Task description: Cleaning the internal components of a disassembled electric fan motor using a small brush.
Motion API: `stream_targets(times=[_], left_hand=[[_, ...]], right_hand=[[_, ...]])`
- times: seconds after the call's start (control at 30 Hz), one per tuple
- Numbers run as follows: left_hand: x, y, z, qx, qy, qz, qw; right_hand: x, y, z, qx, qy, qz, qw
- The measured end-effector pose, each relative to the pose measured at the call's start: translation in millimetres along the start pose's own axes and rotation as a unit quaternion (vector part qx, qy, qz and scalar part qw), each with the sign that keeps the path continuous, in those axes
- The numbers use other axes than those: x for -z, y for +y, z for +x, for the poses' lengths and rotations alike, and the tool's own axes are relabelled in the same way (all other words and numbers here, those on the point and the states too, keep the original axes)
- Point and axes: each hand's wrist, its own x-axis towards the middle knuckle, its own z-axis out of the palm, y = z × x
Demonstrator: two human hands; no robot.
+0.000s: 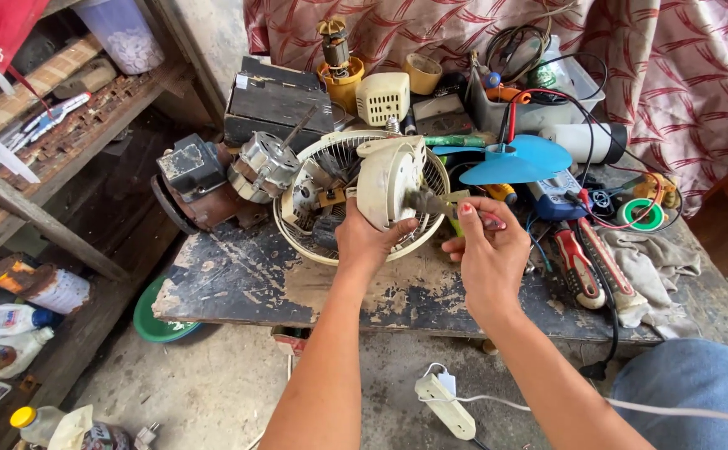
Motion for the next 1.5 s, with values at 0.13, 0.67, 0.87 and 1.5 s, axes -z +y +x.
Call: stream_targets(times=[0.13, 0.67, 0.87, 1.5], left_hand=[[1, 7, 1, 0.006, 0.009, -0.018, 1.0], [0, 3, 5, 0.008, 0.018, -0.028, 0.999], [1, 11, 1, 0.022, 0.012, -0.021, 0.999], [-1, 0, 6, 0.041, 0.002, -0.02, 0.999]], right_hand=[[-9, -18, -5, 0.025, 0.002, 0.021, 0.999], [-14, -8, 5, 0.032, -0.004, -0.072, 0.997], [-20, -22, 5, 0.031, 0.006, -0.026, 0.999], [-18, -2, 16, 0.032, -0.01, -0.089, 0.995]])
